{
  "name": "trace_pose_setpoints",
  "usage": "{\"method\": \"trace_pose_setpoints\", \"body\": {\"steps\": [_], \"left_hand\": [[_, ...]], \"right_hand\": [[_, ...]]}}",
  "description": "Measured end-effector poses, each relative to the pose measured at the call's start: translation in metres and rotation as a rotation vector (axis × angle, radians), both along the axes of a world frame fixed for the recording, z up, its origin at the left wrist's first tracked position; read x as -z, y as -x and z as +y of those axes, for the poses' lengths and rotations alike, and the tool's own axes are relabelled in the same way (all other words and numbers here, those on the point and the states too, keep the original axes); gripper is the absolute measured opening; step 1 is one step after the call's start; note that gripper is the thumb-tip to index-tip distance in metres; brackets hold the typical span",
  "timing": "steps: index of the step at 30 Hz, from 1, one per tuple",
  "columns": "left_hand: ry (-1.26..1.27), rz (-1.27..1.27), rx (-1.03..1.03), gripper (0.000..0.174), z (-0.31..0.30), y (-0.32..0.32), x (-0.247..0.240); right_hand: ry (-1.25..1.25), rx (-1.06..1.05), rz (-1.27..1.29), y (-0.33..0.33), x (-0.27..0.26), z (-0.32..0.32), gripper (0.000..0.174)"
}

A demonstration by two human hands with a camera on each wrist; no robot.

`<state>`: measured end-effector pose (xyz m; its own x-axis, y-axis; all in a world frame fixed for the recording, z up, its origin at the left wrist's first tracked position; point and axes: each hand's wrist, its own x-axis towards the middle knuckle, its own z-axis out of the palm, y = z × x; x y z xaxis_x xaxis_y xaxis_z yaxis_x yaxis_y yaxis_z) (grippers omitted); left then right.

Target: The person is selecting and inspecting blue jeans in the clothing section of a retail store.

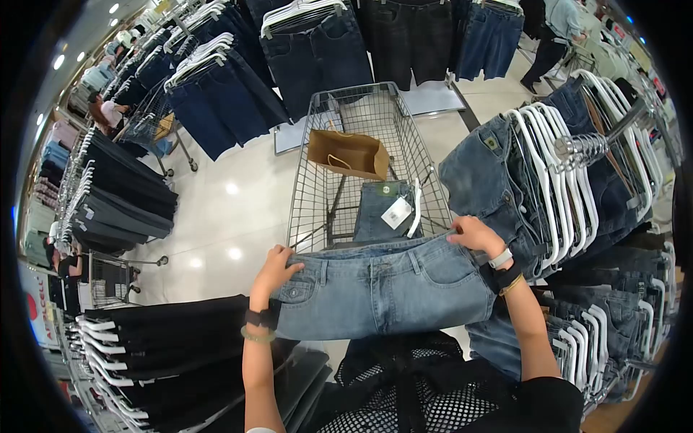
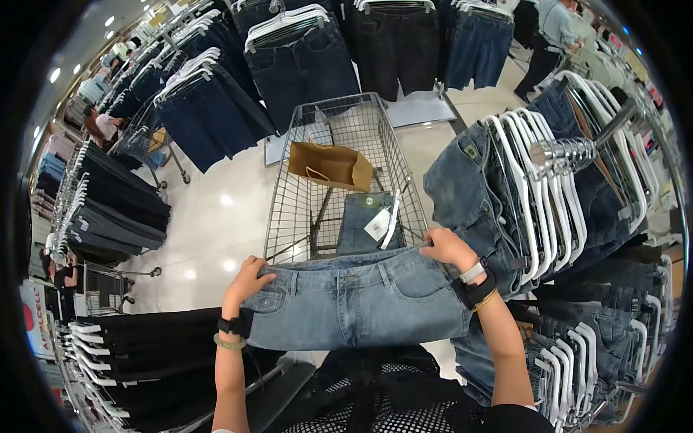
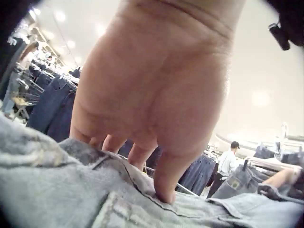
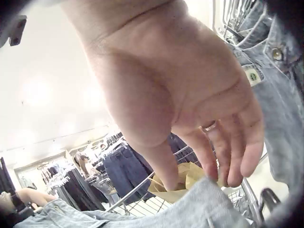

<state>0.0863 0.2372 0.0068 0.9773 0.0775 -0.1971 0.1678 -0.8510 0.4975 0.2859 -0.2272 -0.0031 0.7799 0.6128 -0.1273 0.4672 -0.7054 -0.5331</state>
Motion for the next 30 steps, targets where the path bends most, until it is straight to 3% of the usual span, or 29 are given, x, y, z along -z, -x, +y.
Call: {"method": "trace_pose_setpoints", "body": {"steps": [5, 7, 9, 11, 13, 15, 17, 20, 22, 26, 30], "left_hand": [[0.221, 0.09, -0.117, 0.039, 0.009, 0.005, -0.028], [0.221, 0.045, -0.075, 0.038, 0.016, 0.002, -0.036], [0.281, 0.058, -0.101, 0.036, 0.022, 0.001, -0.044], [0.52, 0.057, -0.212, 0.033, 0.03, 0.005, -0.041], [0.593, 0.036, -0.224, 0.032, 0.039, 0.01, -0.035], [0.664, 0.013, -0.235, 0.032, 0.047, 0.014, -0.029], [0.829, 0.039, -0.296, 0.03, 0.055, 0.017, -0.024], [0.97, 0.052, -0.347, 0.028, 0.061, 0.02, -0.019], [0.972, 0.033, -0.328, 0.028, 0.061, 0.018, -0.015], [0.913, 0.057, -0.302, 0.027, 0.058, 0.013, -0.021], [0.903, 0.033, -0.26, 0.027, 0.06, 0.014, -0.017]], "right_hand": [[0.176, 0.076, 0.23, -0.036, -0.018, 0.063, 0.053], [0.2, 0.033, 0.229, -0.053, 0.023, 0.076, 0.061], [0.213, 0.11, 0.822, -0.061, 0.041, 0.092, 0.062], [0.195, 0.142, 0.888, -0.062, 0.056, 0.097, 0.059], [0.161, 0.188, 0.987, -0.064, 0.061, 0.097, 0.053], [0.174, 0.255, 1.0, -0.06, 0.05, 0.099, 0.047], [0.031, 0.439, 0.911, -0.058, 0.035, 0.093, 0.044], [-0.105, 0.558, 0.864, -0.066, 0.016, 0.075, 0.039], [-0.213, 0.649, 0.816, -0.063, -0.008, 0.069, 0.034], [-0.403, 0.736, 0.706, -0.055, -0.039, 0.058, 0.029], [-0.397, 0.66, 0.54, -0.03, -0.087, 0.069, 0.022]]}}
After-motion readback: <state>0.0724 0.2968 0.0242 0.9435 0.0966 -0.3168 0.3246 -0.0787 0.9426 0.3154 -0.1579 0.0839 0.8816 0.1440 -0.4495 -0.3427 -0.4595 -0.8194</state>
